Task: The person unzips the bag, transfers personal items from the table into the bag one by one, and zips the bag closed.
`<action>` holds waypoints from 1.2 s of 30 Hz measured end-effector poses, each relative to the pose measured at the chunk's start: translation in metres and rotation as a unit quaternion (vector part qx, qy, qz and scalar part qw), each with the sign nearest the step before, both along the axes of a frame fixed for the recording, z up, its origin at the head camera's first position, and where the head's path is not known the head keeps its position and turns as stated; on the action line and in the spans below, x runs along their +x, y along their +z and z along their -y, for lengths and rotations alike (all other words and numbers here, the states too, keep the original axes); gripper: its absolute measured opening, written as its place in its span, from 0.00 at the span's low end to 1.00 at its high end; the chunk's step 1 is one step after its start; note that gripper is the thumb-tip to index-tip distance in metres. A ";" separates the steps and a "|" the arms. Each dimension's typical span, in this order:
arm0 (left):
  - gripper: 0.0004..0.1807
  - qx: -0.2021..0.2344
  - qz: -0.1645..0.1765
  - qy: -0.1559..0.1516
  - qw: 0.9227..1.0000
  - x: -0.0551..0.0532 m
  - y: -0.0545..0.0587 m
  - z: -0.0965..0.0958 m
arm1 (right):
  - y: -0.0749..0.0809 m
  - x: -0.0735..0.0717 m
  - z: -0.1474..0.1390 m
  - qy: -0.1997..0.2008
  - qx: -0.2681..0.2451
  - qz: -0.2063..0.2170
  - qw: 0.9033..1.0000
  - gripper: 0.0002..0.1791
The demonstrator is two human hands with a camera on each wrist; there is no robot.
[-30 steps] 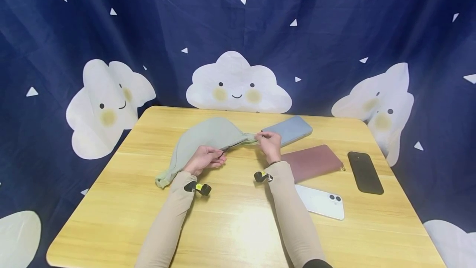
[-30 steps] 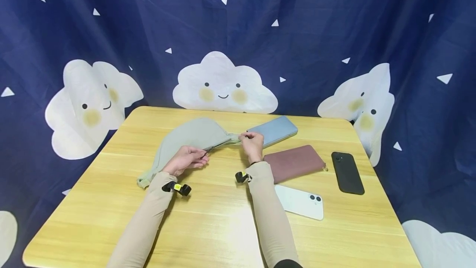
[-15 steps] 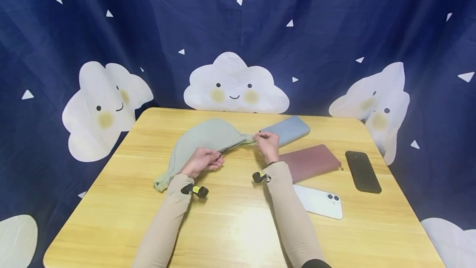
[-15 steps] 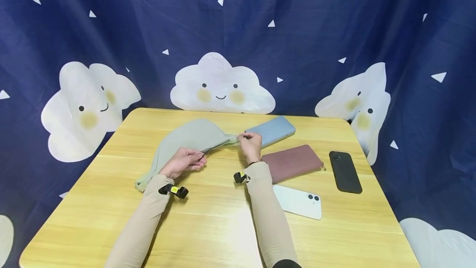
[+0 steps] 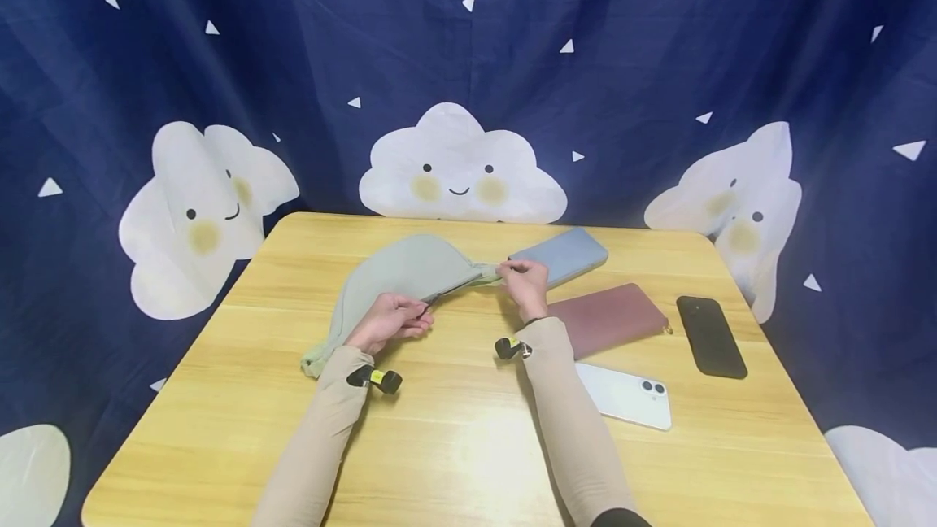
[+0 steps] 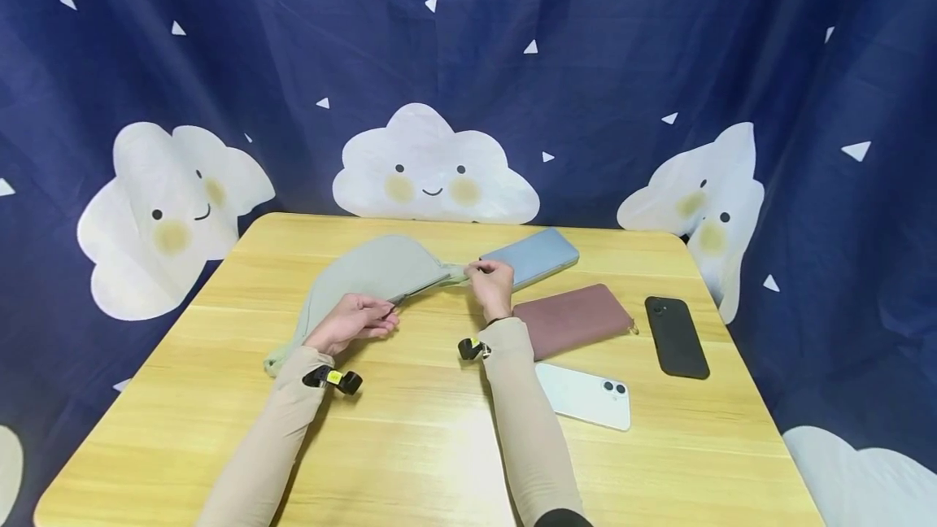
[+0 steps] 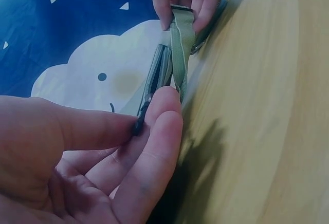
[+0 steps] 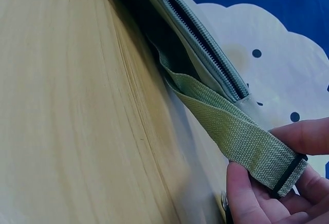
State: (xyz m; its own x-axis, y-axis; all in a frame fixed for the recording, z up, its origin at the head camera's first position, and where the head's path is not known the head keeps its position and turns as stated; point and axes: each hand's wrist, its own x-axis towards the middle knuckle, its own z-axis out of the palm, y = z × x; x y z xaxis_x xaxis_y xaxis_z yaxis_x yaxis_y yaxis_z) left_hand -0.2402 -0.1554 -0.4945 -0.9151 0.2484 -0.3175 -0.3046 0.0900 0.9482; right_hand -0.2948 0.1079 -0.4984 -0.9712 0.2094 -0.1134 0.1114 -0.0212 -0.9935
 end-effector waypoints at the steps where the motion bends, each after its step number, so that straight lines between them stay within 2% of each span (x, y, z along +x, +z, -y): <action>1: 0.19 0.003 0.000 0.000 1.000 0.000 0.000 0.001 | 0.000 0.000 0.000 0.001 0.000 0.000 1.000 0.15; 12: 0.19 0.014 -0.007 -0.009 1.000 0.002 -0.005 0.008 | -0.002 0.000 0.000 -0.002 0.001 -0.002 1.000 0.12; 21: 0.20 0.009 -0.009 -0.007 1.000 0.006 -0.003 0.010 | 0.000 0.000 0.000 0.001 0.005 0.004 1.000 0.16; 36: 0.20 0.001 -0.008 -0.009 1.000 0.012 0.000 0.018 | 0.001 -0.001 -0.002 0.001 -0.001 0.005 1.000 0.14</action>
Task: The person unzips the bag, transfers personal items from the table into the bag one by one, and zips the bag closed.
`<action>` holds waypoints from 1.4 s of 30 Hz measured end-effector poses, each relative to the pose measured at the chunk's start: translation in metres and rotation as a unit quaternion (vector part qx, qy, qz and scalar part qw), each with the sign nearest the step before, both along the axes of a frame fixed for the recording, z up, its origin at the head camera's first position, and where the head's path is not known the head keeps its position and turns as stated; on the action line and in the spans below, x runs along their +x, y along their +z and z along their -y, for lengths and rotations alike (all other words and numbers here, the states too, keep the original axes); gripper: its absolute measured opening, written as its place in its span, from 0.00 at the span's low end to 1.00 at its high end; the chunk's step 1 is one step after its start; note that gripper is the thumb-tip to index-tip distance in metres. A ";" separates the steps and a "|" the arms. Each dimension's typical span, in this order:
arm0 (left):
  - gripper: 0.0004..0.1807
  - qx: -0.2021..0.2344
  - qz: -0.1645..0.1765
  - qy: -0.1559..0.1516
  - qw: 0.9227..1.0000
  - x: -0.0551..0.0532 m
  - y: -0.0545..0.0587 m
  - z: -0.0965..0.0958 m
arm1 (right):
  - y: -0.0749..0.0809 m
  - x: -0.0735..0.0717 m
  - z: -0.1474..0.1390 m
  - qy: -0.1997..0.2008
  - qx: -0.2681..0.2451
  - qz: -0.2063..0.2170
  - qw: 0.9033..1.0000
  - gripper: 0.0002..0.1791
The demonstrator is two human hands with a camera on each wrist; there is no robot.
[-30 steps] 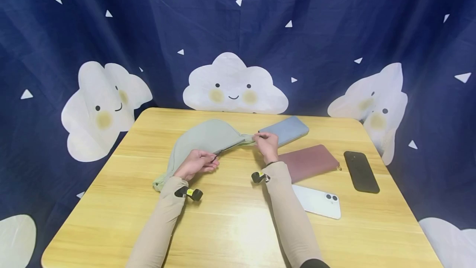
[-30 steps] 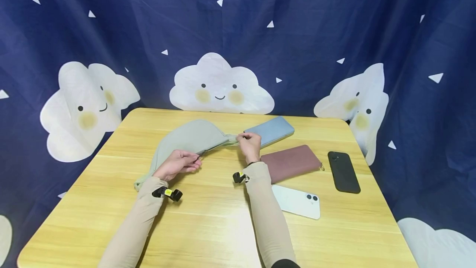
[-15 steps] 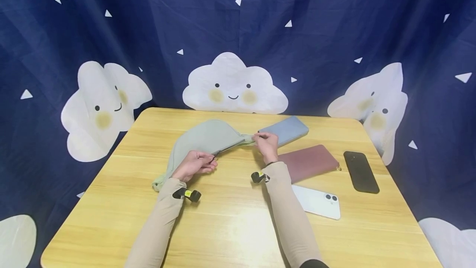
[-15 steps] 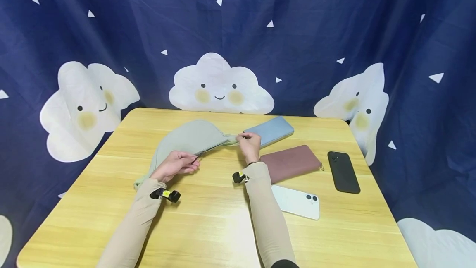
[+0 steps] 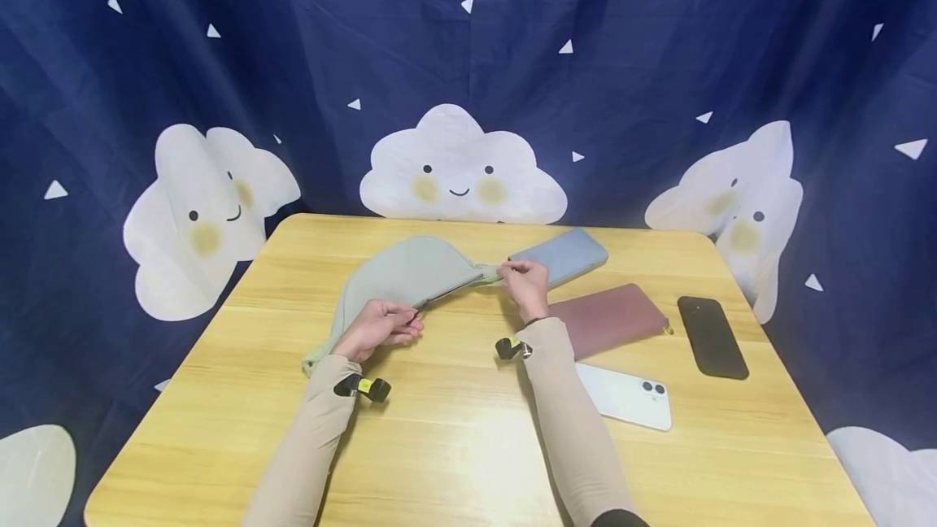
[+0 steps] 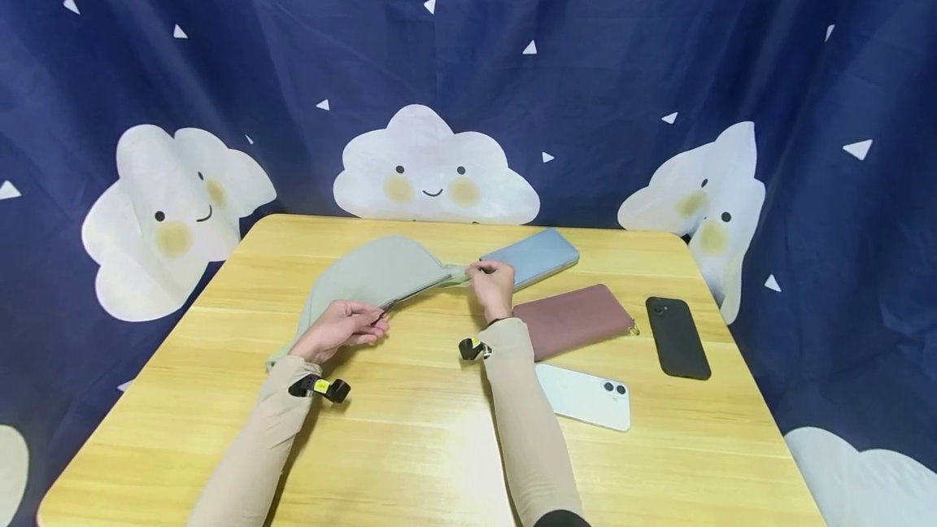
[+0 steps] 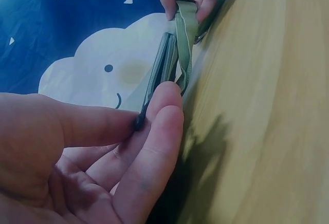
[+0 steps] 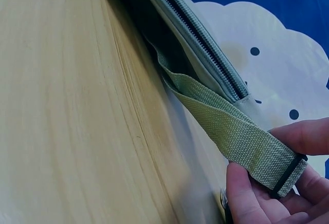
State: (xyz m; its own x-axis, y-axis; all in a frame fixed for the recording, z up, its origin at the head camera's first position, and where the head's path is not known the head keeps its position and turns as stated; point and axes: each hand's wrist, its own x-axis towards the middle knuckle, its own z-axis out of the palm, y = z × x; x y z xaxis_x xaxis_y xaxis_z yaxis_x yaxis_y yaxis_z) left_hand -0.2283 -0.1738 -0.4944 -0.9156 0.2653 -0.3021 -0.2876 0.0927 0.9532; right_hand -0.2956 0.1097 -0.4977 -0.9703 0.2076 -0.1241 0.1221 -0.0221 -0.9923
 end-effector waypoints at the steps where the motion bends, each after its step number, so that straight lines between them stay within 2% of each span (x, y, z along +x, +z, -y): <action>1: 0.20 -0.001 0.001 0.001 1.000 0.001 0.000 0.001 | 0.000 0.000 0.000 0.000 0.000 -0.001 1.000 0.14; 32: 0.21 -0.017 0.014 0.008 1.000 0.015 0.001 0.020 | 0.002 0.003 -0.001 0.001 -0.005 0.000 1.000 0.13; 42: 0.21 -0.016 0.005 0.000 1.000 0.018 0.002 0.025 | 0.003 0.003 0.000 -0.003 0.000 -0.002 1.000 0.12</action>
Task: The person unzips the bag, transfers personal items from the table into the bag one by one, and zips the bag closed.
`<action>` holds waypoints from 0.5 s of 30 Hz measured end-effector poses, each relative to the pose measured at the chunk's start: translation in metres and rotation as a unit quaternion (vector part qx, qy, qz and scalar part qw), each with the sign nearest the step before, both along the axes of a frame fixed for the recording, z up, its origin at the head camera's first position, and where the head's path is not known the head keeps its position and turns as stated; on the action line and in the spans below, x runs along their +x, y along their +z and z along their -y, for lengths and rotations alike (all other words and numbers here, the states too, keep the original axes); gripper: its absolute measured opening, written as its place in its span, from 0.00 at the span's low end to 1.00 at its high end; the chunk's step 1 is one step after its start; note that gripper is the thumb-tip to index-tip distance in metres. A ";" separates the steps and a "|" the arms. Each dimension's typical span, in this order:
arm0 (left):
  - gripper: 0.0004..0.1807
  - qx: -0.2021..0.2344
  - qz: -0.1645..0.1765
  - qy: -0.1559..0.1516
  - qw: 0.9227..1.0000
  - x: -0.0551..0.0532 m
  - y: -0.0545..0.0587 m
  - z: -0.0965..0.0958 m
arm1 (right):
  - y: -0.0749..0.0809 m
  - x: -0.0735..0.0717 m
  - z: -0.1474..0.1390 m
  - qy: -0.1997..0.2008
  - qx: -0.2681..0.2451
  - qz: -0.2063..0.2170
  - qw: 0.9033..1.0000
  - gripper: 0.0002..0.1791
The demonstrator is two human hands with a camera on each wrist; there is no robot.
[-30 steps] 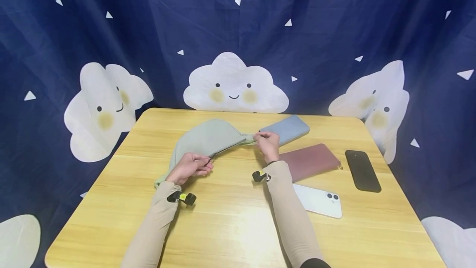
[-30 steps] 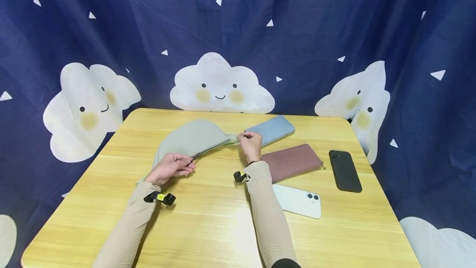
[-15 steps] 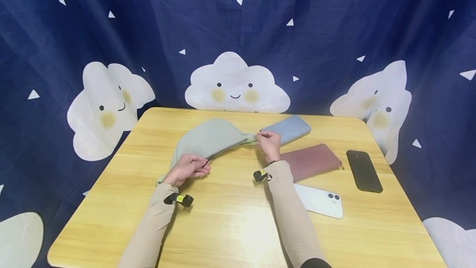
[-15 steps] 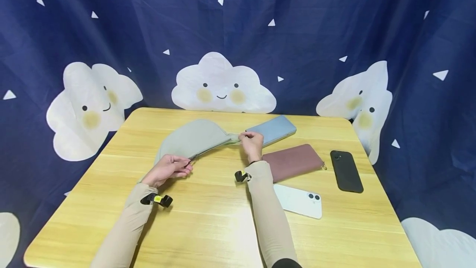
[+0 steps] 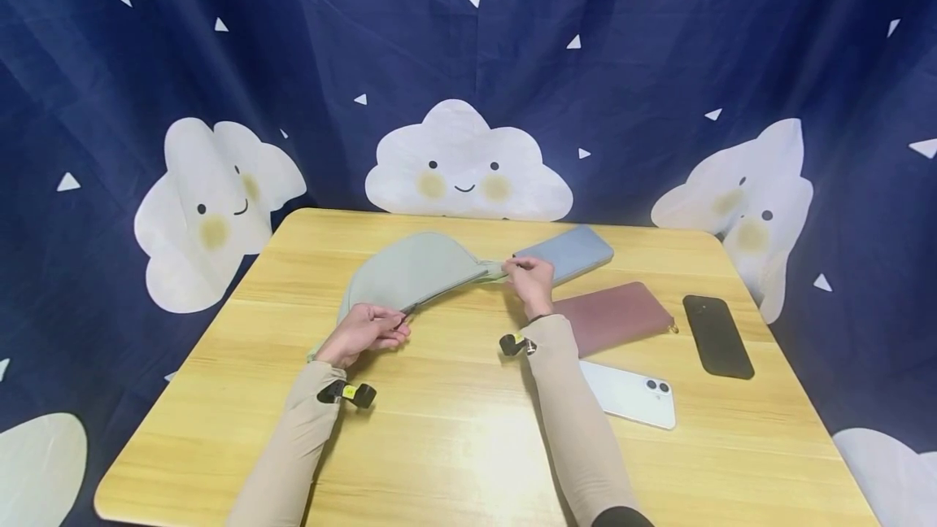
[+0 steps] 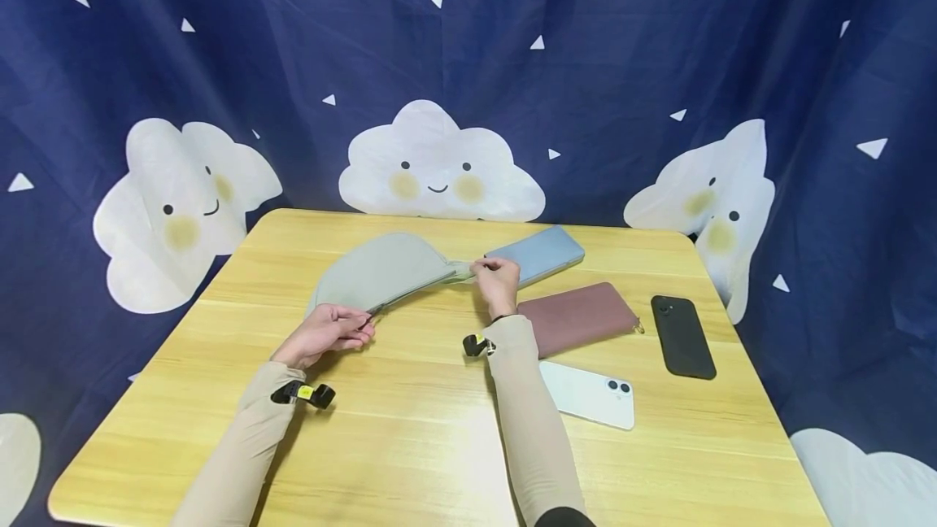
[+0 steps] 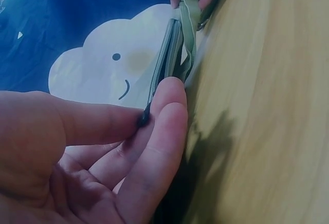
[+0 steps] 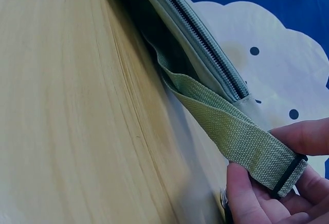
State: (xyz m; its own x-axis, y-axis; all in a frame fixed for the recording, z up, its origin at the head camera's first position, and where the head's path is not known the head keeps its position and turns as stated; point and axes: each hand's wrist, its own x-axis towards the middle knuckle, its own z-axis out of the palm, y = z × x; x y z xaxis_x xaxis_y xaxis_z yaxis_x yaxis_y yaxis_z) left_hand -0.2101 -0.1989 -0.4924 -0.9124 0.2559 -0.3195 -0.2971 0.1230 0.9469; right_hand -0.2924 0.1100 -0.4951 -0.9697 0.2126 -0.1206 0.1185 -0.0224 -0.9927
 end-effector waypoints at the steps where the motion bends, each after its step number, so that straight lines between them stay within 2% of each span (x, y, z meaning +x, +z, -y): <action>1: 0.21 0.001 0.000 0.000 1.000 0.000 0.000 0.000 | 0.000 0.000 0.000 0.000 0.000 0.000 1.000 0.12; 15: 0.21 -0.012 0.000 -0.003 1.000 0.004 0.001 0.010 | 0.000 -0.003 0.000 -0.005 0.001 0.010 1.000 0.13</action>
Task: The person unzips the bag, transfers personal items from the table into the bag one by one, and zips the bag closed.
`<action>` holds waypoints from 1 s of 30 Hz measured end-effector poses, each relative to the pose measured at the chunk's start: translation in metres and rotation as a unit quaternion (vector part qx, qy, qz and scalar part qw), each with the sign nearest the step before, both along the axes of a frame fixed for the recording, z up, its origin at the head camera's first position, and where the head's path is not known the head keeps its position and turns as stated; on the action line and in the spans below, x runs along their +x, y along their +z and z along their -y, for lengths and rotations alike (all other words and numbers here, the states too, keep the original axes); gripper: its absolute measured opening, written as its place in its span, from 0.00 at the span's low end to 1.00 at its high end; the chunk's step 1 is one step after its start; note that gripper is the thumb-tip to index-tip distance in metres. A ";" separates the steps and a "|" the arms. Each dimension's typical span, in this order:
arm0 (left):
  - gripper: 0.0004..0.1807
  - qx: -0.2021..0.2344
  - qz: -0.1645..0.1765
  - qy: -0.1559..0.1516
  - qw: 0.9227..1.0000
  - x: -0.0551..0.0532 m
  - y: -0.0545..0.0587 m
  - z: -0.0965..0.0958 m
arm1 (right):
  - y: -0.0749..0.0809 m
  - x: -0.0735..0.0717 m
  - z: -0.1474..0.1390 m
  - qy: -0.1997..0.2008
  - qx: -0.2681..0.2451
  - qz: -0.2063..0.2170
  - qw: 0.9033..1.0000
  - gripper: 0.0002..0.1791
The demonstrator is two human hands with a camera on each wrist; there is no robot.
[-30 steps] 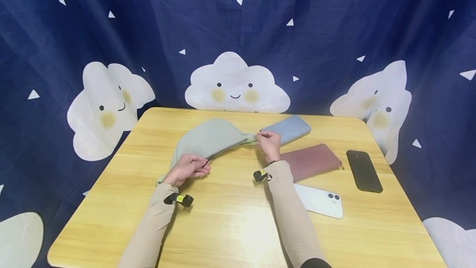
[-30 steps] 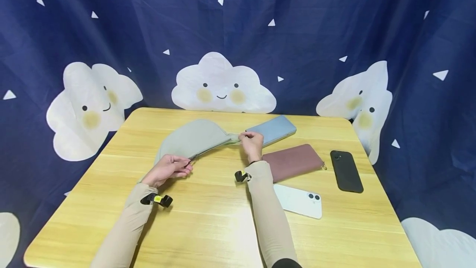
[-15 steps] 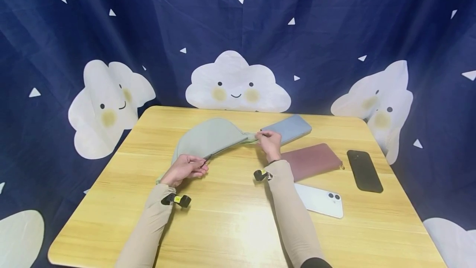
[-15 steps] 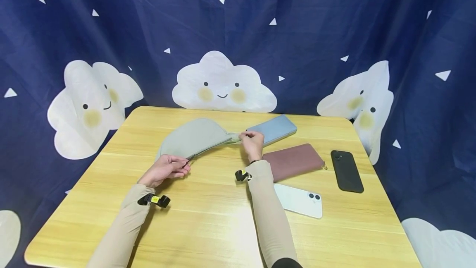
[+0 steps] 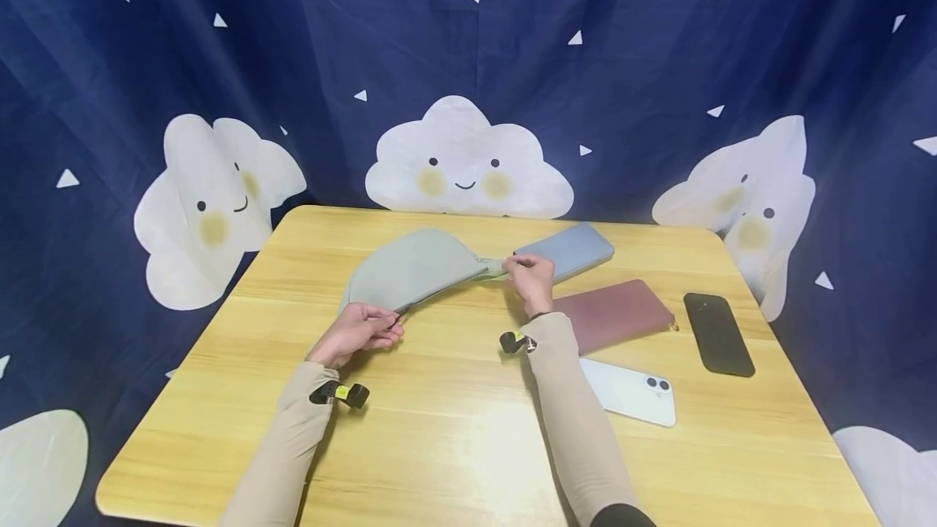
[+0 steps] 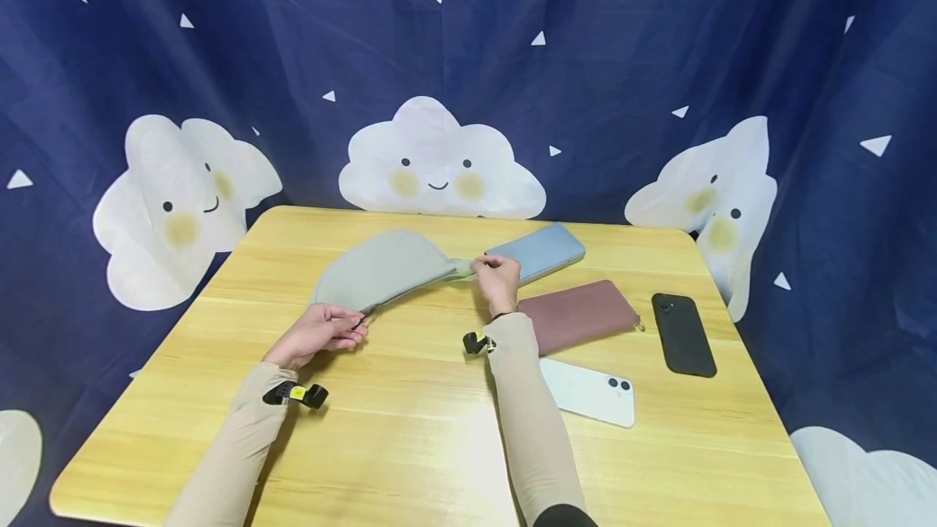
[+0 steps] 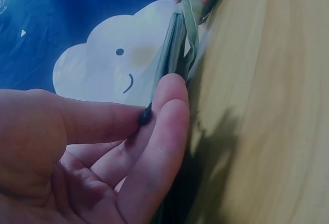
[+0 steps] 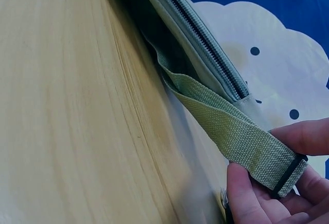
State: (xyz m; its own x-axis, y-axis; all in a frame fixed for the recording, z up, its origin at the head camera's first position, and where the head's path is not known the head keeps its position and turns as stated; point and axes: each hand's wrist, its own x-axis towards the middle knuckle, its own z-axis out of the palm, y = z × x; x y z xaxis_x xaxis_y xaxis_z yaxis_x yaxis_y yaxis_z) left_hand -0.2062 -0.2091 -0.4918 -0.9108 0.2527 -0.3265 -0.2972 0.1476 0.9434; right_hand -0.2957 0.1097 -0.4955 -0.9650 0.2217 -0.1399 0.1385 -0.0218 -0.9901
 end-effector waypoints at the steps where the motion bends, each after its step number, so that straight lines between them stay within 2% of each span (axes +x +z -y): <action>1: 0.20 -0.002 0.002 0.001 1.000 0.000 0.000 0.001 | 0.000 0.000 0.000 -0.001 0.000 0.000 1.000 0.13; 17: 0.19 -0.018 0.006 0.017 1.000 0.013 0.007 0.015 | 0.000 0.000 0.000 0.002 0.001 0.006 1.000 0.13; 30: 0.20 -0.027 0.002 0.010 1.000 0.021 0.009 0.026 | -0.002 -0.002 -0.001 0.002 -0.006 0.003 1.000 0.14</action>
State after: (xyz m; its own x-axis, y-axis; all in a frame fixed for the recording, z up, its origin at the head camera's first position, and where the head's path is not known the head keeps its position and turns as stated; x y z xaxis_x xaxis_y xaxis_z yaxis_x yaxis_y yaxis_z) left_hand -0.1856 -0.2353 -0.4831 -0.9146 0.2157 -0.3421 -0.3037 0.1923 0.9332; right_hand -0.2979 0.1110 -0.4976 -0.9652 0.2155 -0.1482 0.1446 -0.0323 -0.9890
